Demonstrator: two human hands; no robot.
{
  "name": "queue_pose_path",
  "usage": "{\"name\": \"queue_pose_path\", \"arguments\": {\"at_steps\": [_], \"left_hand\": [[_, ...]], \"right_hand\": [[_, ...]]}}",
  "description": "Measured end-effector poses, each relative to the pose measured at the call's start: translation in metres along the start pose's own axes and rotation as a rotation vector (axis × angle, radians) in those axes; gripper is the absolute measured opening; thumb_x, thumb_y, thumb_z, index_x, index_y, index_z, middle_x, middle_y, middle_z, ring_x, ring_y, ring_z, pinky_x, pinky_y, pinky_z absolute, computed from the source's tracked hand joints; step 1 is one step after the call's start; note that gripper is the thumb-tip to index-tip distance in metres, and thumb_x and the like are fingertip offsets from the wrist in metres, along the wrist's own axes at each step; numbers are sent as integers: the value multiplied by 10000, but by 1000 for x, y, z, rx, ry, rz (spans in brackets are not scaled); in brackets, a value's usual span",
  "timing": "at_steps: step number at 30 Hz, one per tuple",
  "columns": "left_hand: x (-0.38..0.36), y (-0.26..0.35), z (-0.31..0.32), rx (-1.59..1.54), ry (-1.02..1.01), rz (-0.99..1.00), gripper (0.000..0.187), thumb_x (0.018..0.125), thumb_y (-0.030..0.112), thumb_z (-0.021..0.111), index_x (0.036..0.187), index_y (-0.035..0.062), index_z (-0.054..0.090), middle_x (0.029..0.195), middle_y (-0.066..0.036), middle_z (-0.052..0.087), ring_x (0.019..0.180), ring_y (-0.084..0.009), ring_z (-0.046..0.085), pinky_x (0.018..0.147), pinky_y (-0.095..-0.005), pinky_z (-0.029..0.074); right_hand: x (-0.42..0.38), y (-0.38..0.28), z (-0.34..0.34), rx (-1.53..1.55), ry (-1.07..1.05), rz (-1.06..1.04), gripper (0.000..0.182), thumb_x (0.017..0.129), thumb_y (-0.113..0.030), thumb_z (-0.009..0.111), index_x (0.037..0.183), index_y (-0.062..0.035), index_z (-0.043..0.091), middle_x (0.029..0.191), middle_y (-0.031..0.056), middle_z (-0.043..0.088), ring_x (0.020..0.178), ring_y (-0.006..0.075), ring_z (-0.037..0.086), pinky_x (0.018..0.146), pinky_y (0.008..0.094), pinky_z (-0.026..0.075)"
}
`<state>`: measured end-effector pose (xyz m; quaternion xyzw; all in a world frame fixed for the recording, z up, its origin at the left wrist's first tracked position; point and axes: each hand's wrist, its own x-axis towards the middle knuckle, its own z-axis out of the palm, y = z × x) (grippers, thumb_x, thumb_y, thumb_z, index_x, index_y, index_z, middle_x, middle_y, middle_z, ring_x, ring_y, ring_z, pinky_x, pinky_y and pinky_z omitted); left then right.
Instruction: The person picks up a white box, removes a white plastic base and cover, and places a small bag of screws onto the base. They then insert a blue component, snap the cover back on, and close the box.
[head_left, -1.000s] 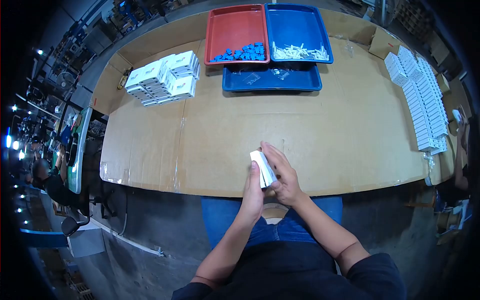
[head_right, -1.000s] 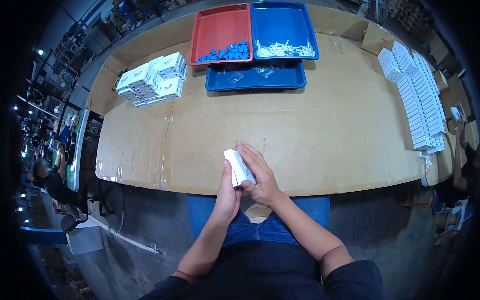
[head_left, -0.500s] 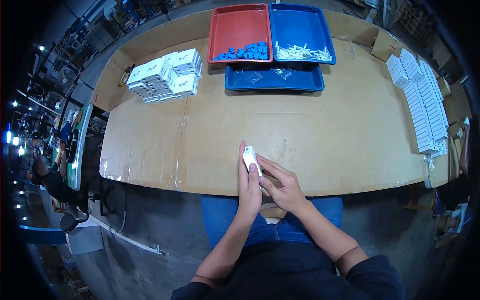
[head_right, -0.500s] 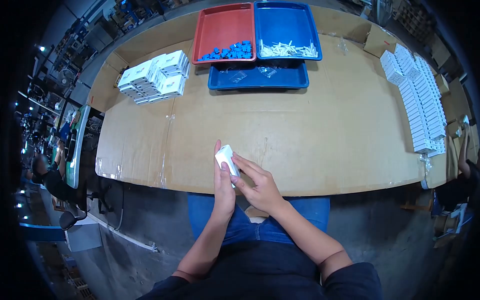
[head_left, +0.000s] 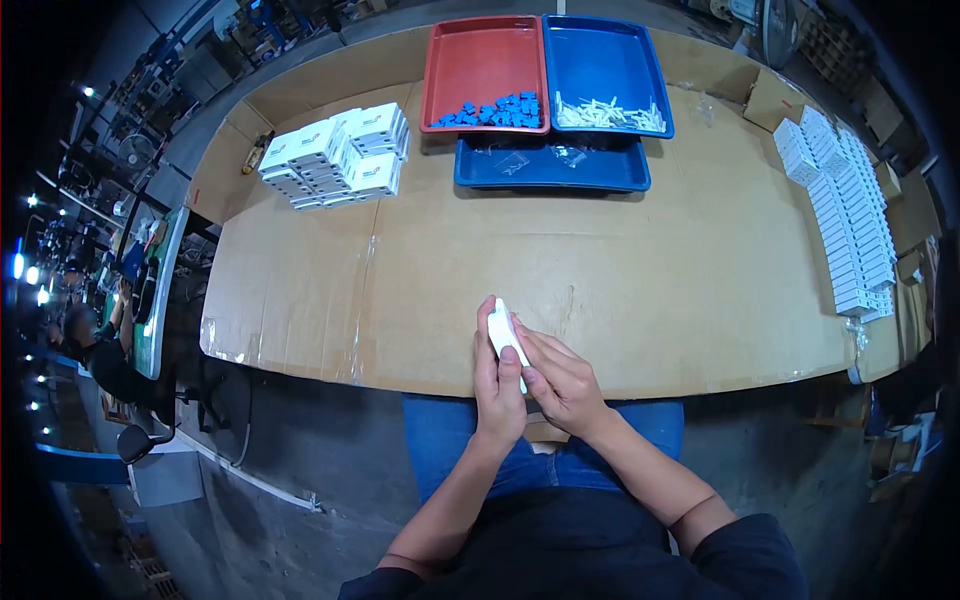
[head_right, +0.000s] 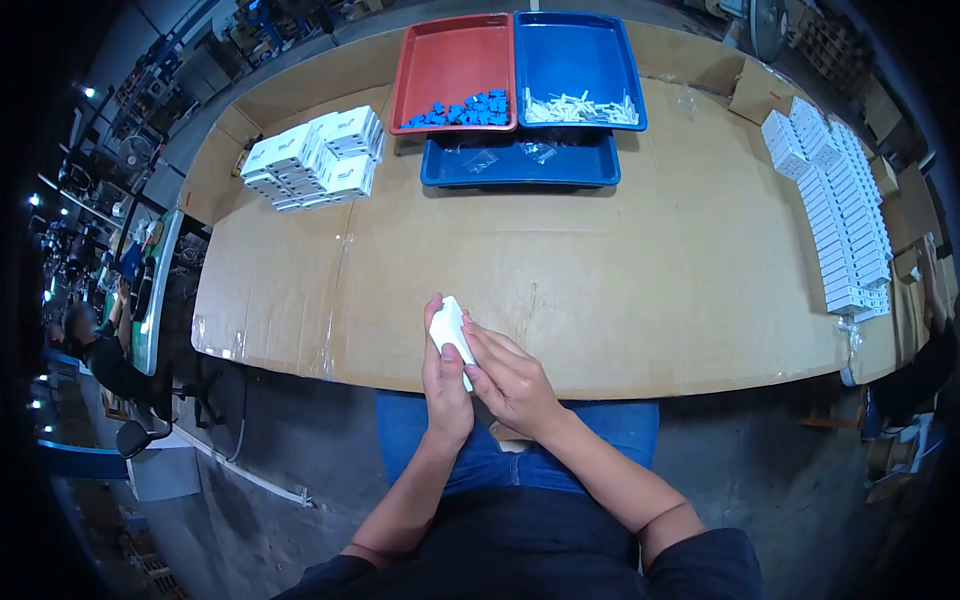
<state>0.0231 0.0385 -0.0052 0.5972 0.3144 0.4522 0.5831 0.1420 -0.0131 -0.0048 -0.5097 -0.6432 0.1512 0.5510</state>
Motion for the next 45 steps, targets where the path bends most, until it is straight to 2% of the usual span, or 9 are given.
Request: {"name": "queue_pose_path", "arguments": {"at_steps": [11, 19, 23, 25, 29, 34, 37, 38, 45], "left_hand": [[-6, -6, -1, 17, 16, 51, 756, 1115, 518, 384, 1605, -37, 230, 1466, -161, 453, 1345, -230, 460, 1151, -361, 350], [5, 3, 0, -225, -5, 5, 765, 1059, 338, 502, 1653, 4, 154, 1541, -200, 400, 1403, -283, 431, 1187, -392, 318], [2, 6, 2, -72, -25, 105, 904, 988, 372, 554, 1665, 3, 82, 1552, -210, 388, 1435, -307, 405, 1207, -413, 299], [1, 6, 8, -82, -4, 58, 1112, 894, 556, 625, 1670, 20, 36, 1555, -212, 390, 1394, -297, 450, 1166, -426, 365], [-1, -16, 3, -14, -74, 100, 1108, 906, 588, 603, 1667, 11, 41, 1576, -219, 359, 1370, -296, 467, 1150, -435, 380], [-3, -19, 3, 39, 50, 148, 1104, 945, 771, 473, 1636, -24, 143, 1522, -257, 401, 1372, -330, 464, 1154, -462, 372], [-7, -14, 3, 34, 94, 143, 1100, 950, 806, 421, 1598, -56, 205, 1496, -269, 421, 1390, -347, 450, 1173, -471, 352], [-7, -18, 1, 50, 103, 194, 974, 994, 705, 415, 1544, -92, 308, 1445, -273, 456, 1301, -338, 524, 1062, -442, 463], [-2, -26, -1, 147, 240, 393, 1015, 973, 778, 362, 1443, -121, 404, 1370, -270, 480, 1257, -354, 553, 1054, -454, 468]], "right_hand": [[-2, 4, -1, -11, 13, -50, 452, 995, -74, 616, 1409, 102, 572, 1402, 291, 615, 1256, 437, 643, 1043, 430, 538], [9, -3, -9, 37, -20, 69, 419, 1026, -125, 597, 1408, 45, 600, 1478, 233, 579, 1320, 395, 604, 1057, 402, 518], [7, -2, -18, 322, 46, 534, 424, 1081, -244, 563, 1436, -11, 576, 1392, 160, 643, 1212, 246, 649, 1002, 347, 529], [13, -7, -26, 761, -93, 878, 499, 1079, -256, 579, 1514, -27, 488, 1368, 141, 646, 1161, 198, 654, 966, 340, 543], [15, -18, -23, 726, -121, 844, 576, 1062, -276, 613, 1547, -21, 434, 1378, 123, 634, 1226, 208, 620, 1009, 366, 529], [5, -24, 0, 634, -52, 748, 596, 1013, -106, 656, 1550, -7, 418, 1485, 163, 550, 1292, 229, 591, 1095, 372, 487], [-1, -27, 12, 678, 2, 658, 659, 1001, -100, 691, 1562, 16, 367, 1463, 185, 543, 1323, 217, 574, 1004, 329, 564], [-1, -28, 15, 688, 6, 665, 661, 1005, -96, 688, 1569, 22, 365, 1451, 193, 549, 1349, 224, 558, 987, 322, 570], [1, -38, 16, 694, -25, 690, 655, 1014, -128, 694, 1569, 40, 390, 1436, 211, 553, 1328, 200, 560, 976, 320, 572]]}}
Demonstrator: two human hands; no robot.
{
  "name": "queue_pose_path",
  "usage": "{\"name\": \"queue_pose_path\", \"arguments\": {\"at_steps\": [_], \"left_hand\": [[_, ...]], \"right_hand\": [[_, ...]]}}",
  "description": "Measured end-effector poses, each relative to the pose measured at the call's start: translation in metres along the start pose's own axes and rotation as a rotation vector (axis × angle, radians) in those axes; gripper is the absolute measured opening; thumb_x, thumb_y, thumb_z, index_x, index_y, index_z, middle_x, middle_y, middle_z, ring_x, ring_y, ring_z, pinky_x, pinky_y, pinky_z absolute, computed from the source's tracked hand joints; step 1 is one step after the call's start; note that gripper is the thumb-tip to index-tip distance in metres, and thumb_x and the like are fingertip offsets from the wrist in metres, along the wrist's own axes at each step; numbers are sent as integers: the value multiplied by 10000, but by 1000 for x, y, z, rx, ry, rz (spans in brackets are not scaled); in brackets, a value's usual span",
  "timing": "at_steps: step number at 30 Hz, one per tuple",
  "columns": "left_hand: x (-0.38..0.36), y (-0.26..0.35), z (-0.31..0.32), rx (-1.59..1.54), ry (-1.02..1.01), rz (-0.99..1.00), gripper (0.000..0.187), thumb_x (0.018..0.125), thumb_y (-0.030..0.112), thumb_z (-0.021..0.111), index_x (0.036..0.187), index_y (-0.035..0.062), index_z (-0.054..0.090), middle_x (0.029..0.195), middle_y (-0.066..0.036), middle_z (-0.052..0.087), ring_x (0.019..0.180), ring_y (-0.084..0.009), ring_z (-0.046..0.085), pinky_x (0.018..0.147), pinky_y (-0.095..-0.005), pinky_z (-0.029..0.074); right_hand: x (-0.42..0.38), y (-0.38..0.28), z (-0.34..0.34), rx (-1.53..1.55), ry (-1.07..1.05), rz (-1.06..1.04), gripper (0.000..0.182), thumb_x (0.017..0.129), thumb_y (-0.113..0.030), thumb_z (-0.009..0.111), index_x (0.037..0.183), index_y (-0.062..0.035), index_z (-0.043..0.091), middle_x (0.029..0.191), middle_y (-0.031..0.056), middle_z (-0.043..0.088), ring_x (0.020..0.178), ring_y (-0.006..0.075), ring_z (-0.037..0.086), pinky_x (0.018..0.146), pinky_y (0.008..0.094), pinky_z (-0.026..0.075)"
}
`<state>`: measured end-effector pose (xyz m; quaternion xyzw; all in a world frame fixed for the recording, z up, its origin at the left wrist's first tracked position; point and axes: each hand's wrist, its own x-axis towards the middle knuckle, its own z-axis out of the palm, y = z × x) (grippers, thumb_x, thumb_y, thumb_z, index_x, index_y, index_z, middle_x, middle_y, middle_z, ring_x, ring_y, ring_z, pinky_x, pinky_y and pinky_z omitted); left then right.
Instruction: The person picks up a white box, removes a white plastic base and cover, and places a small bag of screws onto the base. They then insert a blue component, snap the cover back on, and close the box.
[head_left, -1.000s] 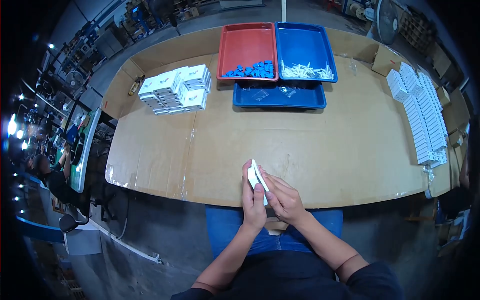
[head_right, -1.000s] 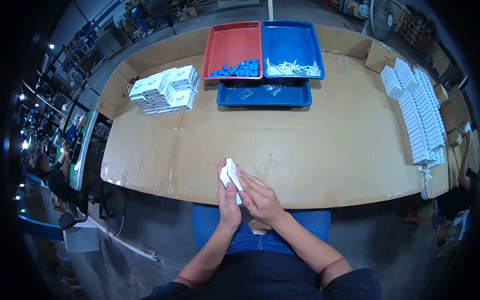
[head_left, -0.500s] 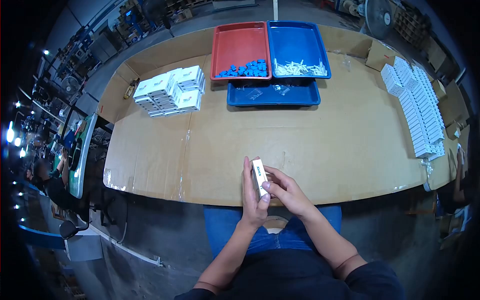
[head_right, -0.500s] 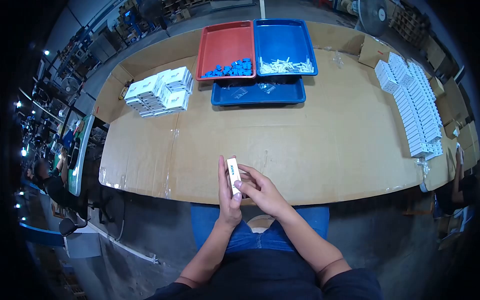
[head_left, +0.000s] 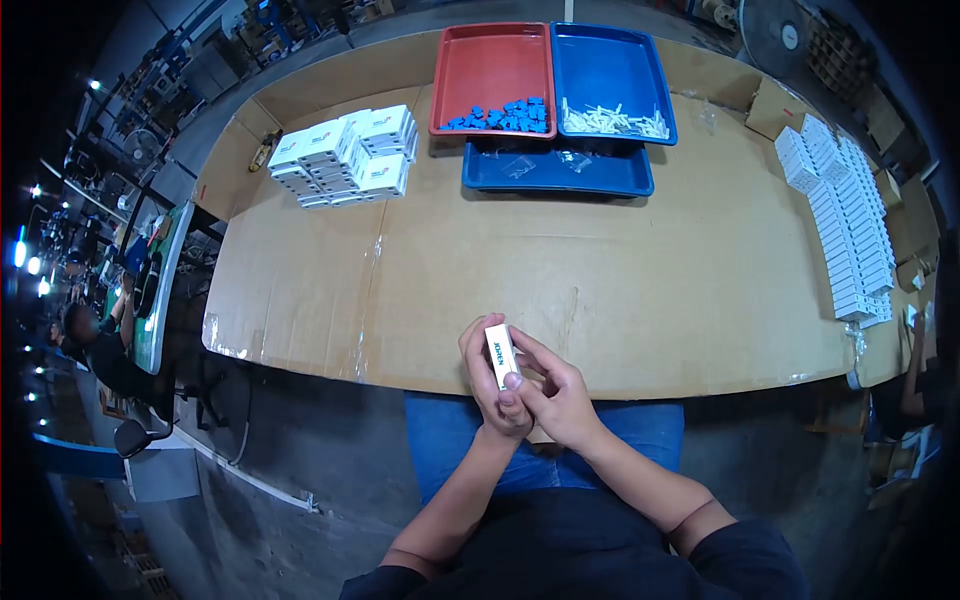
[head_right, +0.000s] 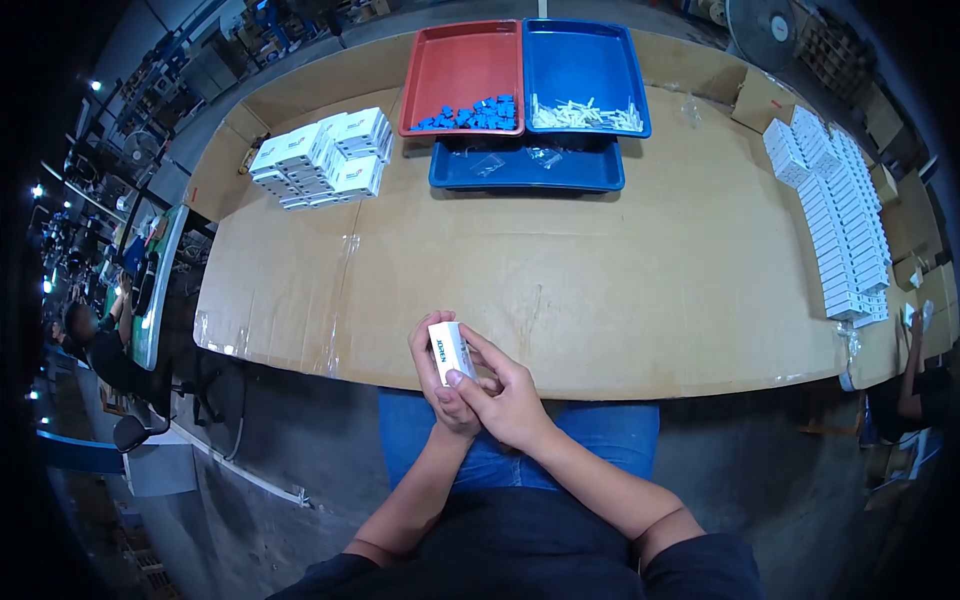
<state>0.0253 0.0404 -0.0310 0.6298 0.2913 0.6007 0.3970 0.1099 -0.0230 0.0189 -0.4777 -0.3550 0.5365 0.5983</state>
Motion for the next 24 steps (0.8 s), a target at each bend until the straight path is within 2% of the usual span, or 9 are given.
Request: {"name": "queue_pose_path", "arguments": {"at_steps": [3, 6, 9, 11, 14, 20, 24], "left_hand": [[-2, 0, -1, -6, -2, 18, 1061, 953, 824, 338, 1422, -124, 420, 1365, -260, 480, 1248, -350, 552, 1052, -454, 467], [-3, 0, -2, -31, -4, -17, 1091, 937, 857, 313, 1411, -119, 431, 1350, -252, 487, 1237, -346, 555, 1054, -452, 463], [-3, 5, -3, -104, 6, -93, 1109, 906, 890, 305, 1440, -75, 421, 1340, -194, 488, 1264, -294, 521, 1093, -446, 414], [-5, 2, -3, -88, 39, -29, 1017, 963, 807, 278, 1368, -105, 475, 1311, -239, 510, 1206, -338, 568, 1066, -464, 446], [-8, -2, -4, -82, 60, 0, 956, 977, 750, 280, 1347, -105, 494, 1300, -239, 518, 1193, -341, 573, 1055, -468, 451], [-9, -4, -4, -86, 69, 5, 844, 980, 635, 309, 1328, -107, 510, 1271, -244, 536, 1177, -345, 578, 1034, -462, 461], [-7, 1, -5, -80, 62, -14, 835, 973, 624, 316, 1325, -107, 511, 1266, -244, 540, 1174, -346, 578, 1029, -459, 463]], "right_hand": [[-2, -1, 3, 50, 15, 76, 651, 1014, -121, 693, 1570, 36, 394, 1475, 218, 538, 1329, 202, 559, 974, 319, 573], [-2, 11, 3, -3, 34, -34, 641, 1019, -107, 678, 1575, 30, 390, 1533, 217, 507, 1337, 211, 555, 971, 319, 575], [-4, 13, 3, -57, 9, -124, 614, 1029, -111, 660, 1568, 32, 401, 1586, 208, 466, 1354, 221, 545, 969, 320, 574], [-5, 13, 2, -136, 6, -147, 582, 1035, -115, 648, 1555, 26, 428, 1591, 217, 462, 1334, 219, 562, 967, 319, 570], [-7, 12, 2, -209, -2, -189, 554, 1041, -119, 629, 1546, 18, 447, 1583, 231, 472, 1309, 220, 586, 960, 320, 568], [-7, 12, 0, -304, -17, -248, 534, 1046, -122, 604, 1535, 35, 455, 1554, 259, 498, 1312, 259, 603, 986, 340, 554], [-6, 12, -1, -331, -23, -285, 527, 1049, -128, 597, 1524, 54, 459, 1545, 271, 501, 1342, 296, 590, 1035, 358, 528]]}}
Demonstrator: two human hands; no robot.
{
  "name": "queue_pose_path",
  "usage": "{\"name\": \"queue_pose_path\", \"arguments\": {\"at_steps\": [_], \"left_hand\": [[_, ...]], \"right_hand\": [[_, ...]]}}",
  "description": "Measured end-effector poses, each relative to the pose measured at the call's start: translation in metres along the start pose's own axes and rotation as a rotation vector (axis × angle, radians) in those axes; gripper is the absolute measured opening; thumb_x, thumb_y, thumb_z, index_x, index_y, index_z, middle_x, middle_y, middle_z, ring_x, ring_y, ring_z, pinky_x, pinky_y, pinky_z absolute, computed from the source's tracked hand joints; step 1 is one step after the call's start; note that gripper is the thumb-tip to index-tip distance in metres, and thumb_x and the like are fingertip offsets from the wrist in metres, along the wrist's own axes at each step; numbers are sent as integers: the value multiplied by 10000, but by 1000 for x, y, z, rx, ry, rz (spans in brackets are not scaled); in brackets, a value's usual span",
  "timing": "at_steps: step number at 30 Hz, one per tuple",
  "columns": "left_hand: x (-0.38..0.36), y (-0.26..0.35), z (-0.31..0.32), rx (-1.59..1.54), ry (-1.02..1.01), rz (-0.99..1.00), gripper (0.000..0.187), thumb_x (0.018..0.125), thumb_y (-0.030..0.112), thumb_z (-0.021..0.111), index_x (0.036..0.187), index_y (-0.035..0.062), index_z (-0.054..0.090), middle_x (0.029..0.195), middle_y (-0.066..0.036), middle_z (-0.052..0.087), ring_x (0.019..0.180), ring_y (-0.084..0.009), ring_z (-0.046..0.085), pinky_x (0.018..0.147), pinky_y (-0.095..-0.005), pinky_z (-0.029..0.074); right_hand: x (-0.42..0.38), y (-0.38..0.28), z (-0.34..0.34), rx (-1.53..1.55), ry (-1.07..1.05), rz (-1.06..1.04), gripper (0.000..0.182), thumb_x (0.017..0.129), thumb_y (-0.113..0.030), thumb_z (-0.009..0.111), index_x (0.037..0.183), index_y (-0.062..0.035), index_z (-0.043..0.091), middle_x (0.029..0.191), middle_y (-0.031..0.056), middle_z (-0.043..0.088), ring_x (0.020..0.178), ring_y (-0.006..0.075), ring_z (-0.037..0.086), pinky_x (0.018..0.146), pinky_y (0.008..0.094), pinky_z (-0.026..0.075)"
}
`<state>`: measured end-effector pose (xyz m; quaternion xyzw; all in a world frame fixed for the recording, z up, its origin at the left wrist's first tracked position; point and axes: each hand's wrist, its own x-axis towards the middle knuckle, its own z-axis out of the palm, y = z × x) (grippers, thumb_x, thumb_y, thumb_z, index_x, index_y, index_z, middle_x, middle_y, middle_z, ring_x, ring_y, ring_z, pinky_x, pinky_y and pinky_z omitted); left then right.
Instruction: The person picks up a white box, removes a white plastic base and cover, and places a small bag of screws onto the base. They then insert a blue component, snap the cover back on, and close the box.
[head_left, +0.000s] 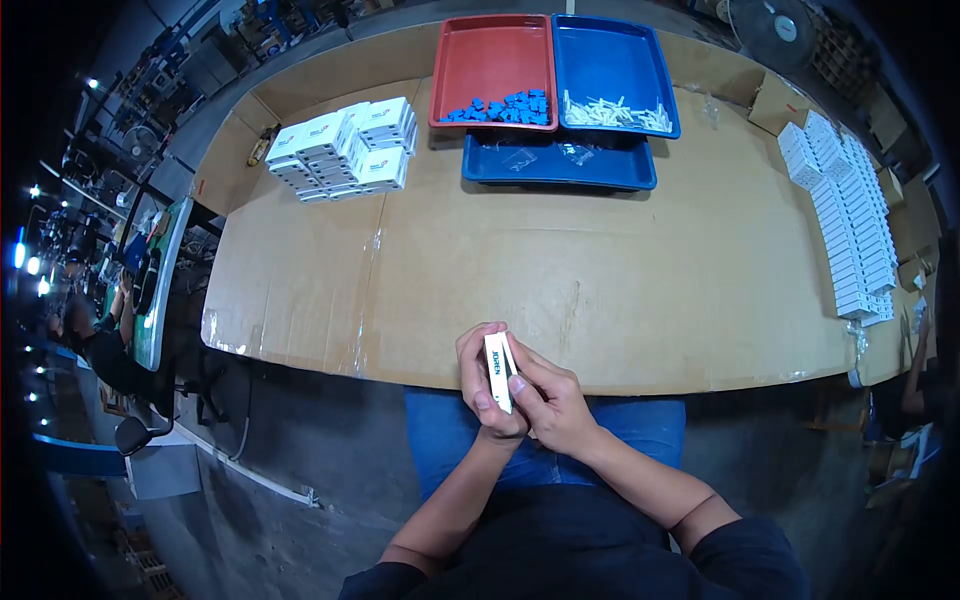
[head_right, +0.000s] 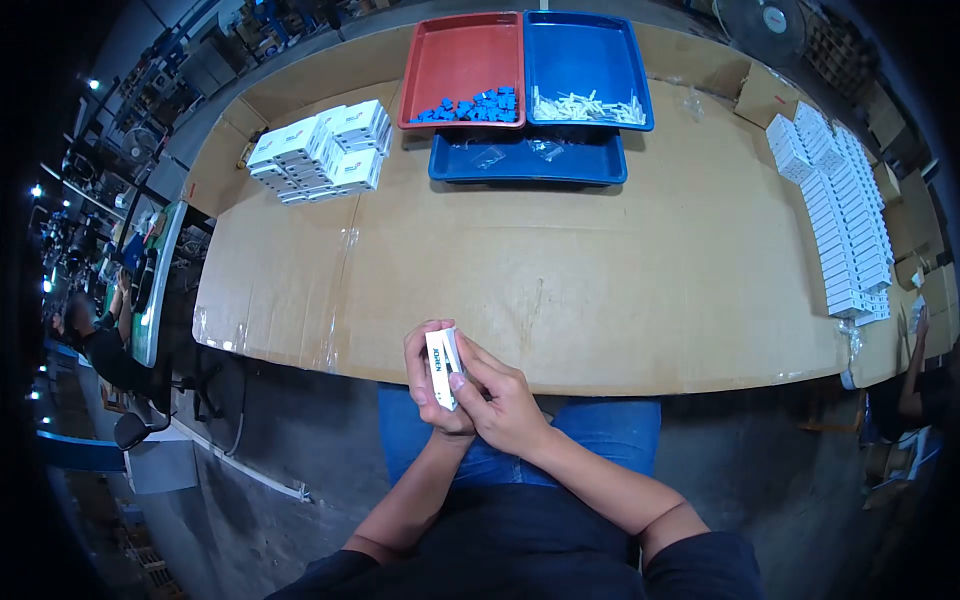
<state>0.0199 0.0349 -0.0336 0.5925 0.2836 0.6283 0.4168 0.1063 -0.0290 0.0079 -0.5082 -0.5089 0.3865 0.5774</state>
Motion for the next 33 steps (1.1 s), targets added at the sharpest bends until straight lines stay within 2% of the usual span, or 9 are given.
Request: {"name": "queue_pose_path", "arguments": {"at_steps": [5, 14, 18, 20, 22, 24, 26, 29, 33], "left_hand": [[-1, -1, -1, 4, 9, 4, 867, 959, 655, 305, 1313, -106, 520, 1265, -241, 542, 1160, -343, 581, 1023, -454, 463], [-2, 1, -1, -65, 23, -90, 919, 945, 710, 300, 1302, -104, 534, 1270, -235, 544, 1153, -330, 582, 1021, -443, 462], [9, 10, -1, -92, -227, -170, 1127, 907, 768, 518, 1598, -66, 207, 1452, -205, 458, 1320, -283, 499, 1122, -406, 394], [16, 15, 1, -8, -311, -151, 1219, 874, 772, 604, 1635, -46, 117, 1467, -207, 449, 1327, -284, 487, 1128, -408, 386], [18, 5, -11, 236, -419, -44, 1216, 891, 758, 624, 1653, -22, 86, 1494, -208, 437, 1347, -295, 482, 1152, -419, 372], [15, 2, -14, 153, -443, -240, 1082, 959, 656, 612, 1645, -35, 138, 1512, -281, 406, 1377, -392, 467, 1155, -445, 374], [11, 3, -11, 96, -401, -272, 990, 1017, 620, 553, 1657, -7, 130, 1501, -241, 434, 1369, -345, 485, 1149, -433, 384], [11, 14, -10, -256, -336, -543, 825, 1094, 605, 362, 1671, 52, 157, 1526, -166, 450, 1362, -265, 510, 1144, -390, 410], [10, 28, -1, -403, -312, -874, 781, 1106, 622, 188, 1642, 56, 246, 1472, -155, 518, 1367, -241, 532, 1129, -382, 453]], "right_hand": [[1, -1, 0, -30, -14, -28, 511, 1053, -132, 578, 1507, 75, 467, 1536, 289, 500, 1386, 360, 557, 1110, 388, 470], [0, 3, 0, -31, 5, -34, 514, 1050, -136, 591, 1506, 71, 472, 1491, 265, 555, 1352, 323, 583, 1102, 376, 474], [5, 4, -7, 94, 82, 121, 529, 1097, -260, 552, 1524, 42, 475, 1376, 188, 637, 1223, 233, 636, 1046, 343, 508], [7, 5, -22, 445, 50, 345, 577, 1131, -401, 459, 1545, 1, 475, 1295, 106, 644, 1136, 145, 620, 972, 298, 532], [7, 5, -33, 453, 28, 422, 611, 1140, -478, 375, 1562, -47, 474, 1280, 75, 627, 1147, 124, 604, 941, 277, 530], [8, 0, -39, 349, -22, 474, 590, 1145, -470, 359, 1569, -75, 472, 1300, 80, 614, 1170, 124, 599, 943, 269, 527], [11, 2, -40, 356, -24, 460, 543, 1123, -418, 469, 1549, -83, 506, 1355, 123, 583, 1208, 177, 591, 988, 305, 520], [12, 1, -46, -321, 8, -26, 748, 893, -335, 780, 1527, -52, 504, 1558, 219, 419, 1424, 359, 468, 1166, 461, 406], [16, 2, -53, -381, -63, -319, 852, 812, -356, 816, 1542, -63, 488, 1630, 224, 364, 1482, 409, 411, 1202, 555, 341]]}}
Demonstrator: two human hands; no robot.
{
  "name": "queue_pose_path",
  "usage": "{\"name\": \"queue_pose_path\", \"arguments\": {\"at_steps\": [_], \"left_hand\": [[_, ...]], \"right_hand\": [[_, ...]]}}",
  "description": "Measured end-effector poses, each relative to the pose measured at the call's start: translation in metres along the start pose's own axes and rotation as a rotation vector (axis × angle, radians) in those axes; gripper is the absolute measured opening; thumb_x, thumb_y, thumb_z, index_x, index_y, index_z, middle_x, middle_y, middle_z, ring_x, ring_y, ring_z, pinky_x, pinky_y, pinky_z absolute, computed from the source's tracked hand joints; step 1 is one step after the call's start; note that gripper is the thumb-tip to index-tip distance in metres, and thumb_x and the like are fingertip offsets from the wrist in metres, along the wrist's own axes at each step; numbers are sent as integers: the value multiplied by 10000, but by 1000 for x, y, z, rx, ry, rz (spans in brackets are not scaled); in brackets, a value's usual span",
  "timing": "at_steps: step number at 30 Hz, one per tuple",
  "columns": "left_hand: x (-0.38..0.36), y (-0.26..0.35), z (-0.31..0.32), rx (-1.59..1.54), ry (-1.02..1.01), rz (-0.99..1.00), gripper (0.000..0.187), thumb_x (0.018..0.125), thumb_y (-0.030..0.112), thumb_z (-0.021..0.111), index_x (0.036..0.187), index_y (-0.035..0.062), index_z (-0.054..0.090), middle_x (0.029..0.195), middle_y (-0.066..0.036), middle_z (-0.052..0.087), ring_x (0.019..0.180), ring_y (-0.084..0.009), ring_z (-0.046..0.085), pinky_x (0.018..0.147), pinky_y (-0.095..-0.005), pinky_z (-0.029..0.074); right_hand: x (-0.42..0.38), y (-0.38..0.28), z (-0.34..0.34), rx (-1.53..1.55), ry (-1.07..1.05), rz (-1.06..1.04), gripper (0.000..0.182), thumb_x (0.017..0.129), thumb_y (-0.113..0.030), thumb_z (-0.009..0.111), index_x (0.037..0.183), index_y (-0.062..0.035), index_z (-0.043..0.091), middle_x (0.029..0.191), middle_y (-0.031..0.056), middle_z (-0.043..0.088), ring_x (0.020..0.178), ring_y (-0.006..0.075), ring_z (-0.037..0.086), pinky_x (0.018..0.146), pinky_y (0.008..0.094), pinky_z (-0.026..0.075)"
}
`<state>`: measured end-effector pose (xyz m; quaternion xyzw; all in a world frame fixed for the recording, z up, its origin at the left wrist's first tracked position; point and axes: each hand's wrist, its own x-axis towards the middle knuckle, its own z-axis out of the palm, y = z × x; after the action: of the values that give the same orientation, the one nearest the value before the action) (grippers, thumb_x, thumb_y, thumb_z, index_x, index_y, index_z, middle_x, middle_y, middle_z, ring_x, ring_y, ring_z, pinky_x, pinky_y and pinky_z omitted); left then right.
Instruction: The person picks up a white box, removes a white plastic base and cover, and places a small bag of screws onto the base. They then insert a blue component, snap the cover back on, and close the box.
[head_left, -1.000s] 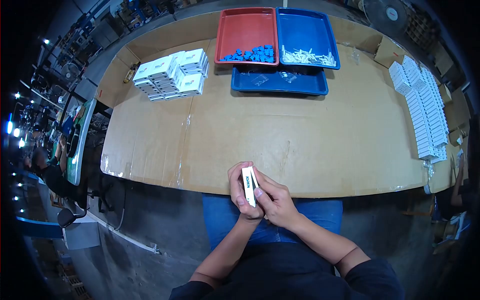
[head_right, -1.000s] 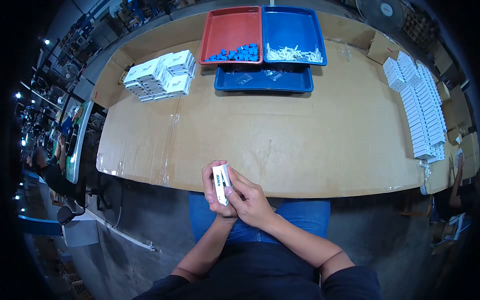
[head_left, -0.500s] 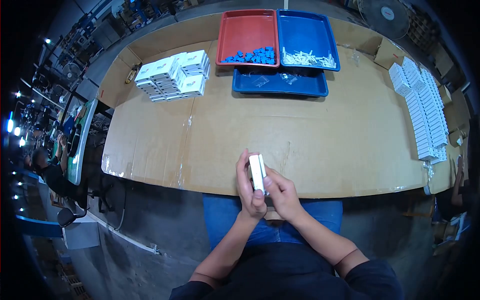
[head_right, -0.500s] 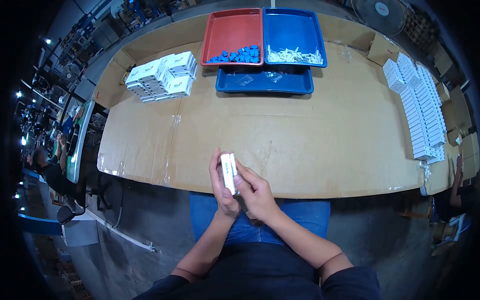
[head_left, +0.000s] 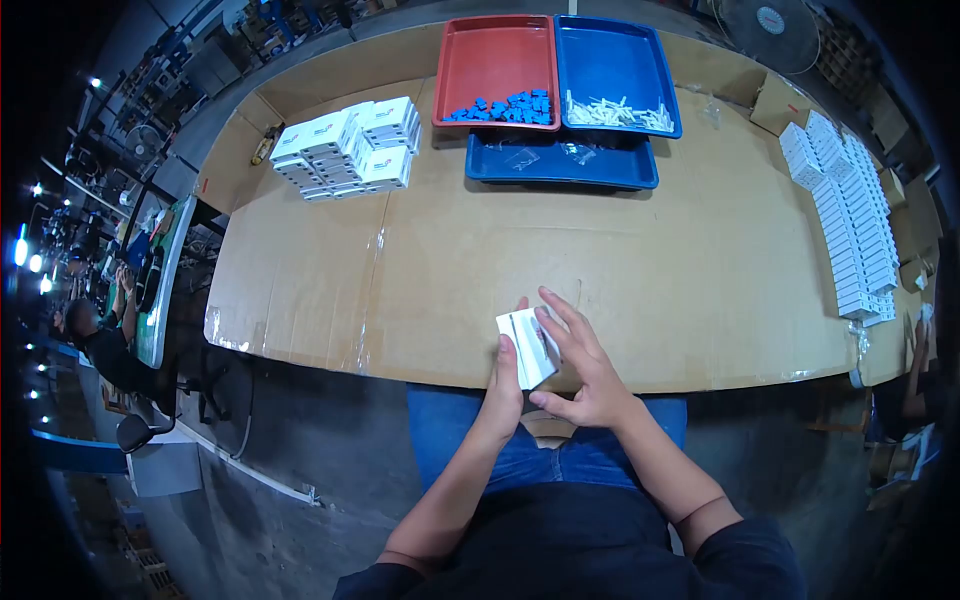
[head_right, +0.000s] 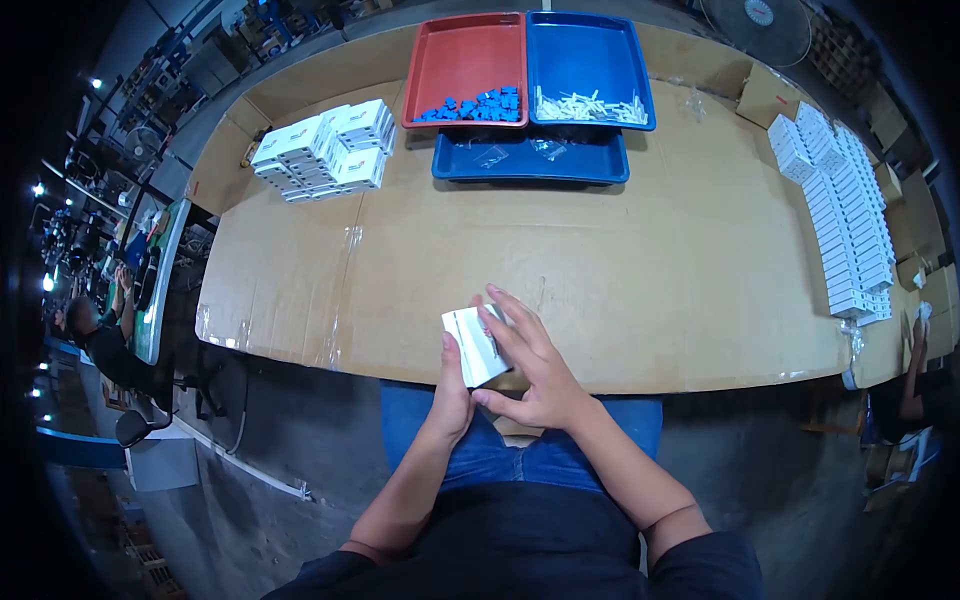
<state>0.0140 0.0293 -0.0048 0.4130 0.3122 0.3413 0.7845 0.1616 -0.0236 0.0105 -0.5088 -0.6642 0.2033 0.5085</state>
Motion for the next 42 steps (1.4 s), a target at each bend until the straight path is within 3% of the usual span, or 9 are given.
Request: {"name": "queue_pose_path", "arguments": {"at_steps": [4, 19, 25, 27, 29, 30, 33, 36, 42], "left_hand": [[-11, 12, 14, -123, -16, -272, 748, 1098, 641, 231, 1570, 72, 343, 1472, -147, 527, 1365, -266, 544, 1126, -404, 471], [-8, 11, 20, -112, -74, -236, 718, 1103, 632, 244, 1502, 59, 411, 1341, -131, 591, 1232, -219, 616, 1021, -362, 524], [-6, 5, 19, 9, 18, -220, 794, 1084, 680, 194, 1501, 40, 413, 1343, -148, 589, 1306, -239, 565, 1116, -390, 441], [0, -23, 2, 43, -67, -86, 708, 1118, 575, 308, 1537, 9, 380, 1365, -149, 575, 1338, -262, 536, 1161, -402, 390], [4, -22, 10, 585, -25, 427, 628, 1125, 391, 457, 1583, -15, 318, 1404, -146, 552, 1344, -271, 528, 1171, -411, 380], [5, -25, 6, 527, -39, 298, 651, 1094, 244, 546, 1612, -26, 259, 1438, -140, 534, 1353, -267, 519, 1168, -401, 386], [11, -27, 0, 392, 75, 170, 534, 1148, 361, 375, 1516, -27, 397, 1322, -109, 600, 1231, -170, 574, 1076, -327, 439], [14, -18, -9, 152, 173, 42, 558, 1145, 443, 348, 1460, -2, 462, 1243, -92, 634, 1129, -173, 626, 1009, -334, 490], [18, -24, -17, 173, 214, 18, 553, 1151, 420, 352, 1504, -2, 407, 1282, -126, 584, 1149, -173, 567, 989, -302, 465]], "right_hand": [[2, 15, -6, -120, -96, -98, 869, 797, -398, 830, 1526, -58, 500, 1570, 225, 455, 1447, 406, 462, 1191, 574, 354], [-3, 33, 4, -42, 156, -251, 882, 815, -544, 823, 1402, 71, 588, 1401, 331, 595, 1276, 457, 619, 1049, 474, 508], [-8, 36, 17, 152, 159, -39, 935, 884, -616, 736, 1475, 77, 520, 1456, 306, 562, 1349, 403, 580, 1110, 442, 469], [-7, 36, 29, 581, 323, 157, 851, 965, -551, 684, 1518, 61, 472, 1532, 256, 503, 1403, 345, 530, 1172, 410, 407], [-8, 28, 27, 658, 289, 214, 797, 1043, -542, 558, 1535, 72, 432, 1561, 229, 476, 1457, 313, 463, 1211, 406, 351], [-8, 29, 27, 657, 269, 263, 762, 1062, -528, 525, 1533, 66, 441, 1567, 223, 471, 1465, 318, 451, 1216, 405, 341], [-7, 29, 23, 585, 221, 311, 611, 1117, -418, 463, 1531, 32, 465, 1599, 214, 437, 1488, 334, 421, 1234, 403, 307], [-12, 31, 13, 265, 34, 233, 507, 1038, -161, 560, 1507, 22, 493, 1590, 240, 440, 1478, 356, 445, 1205, 410, 365], [-13, 22, 19, -29, -52, 97, 544, 947, -94, 669, 1467, 9, 544, 1503, 223, 544, 1366, 371, 566, 1117, 412, 484]]}}
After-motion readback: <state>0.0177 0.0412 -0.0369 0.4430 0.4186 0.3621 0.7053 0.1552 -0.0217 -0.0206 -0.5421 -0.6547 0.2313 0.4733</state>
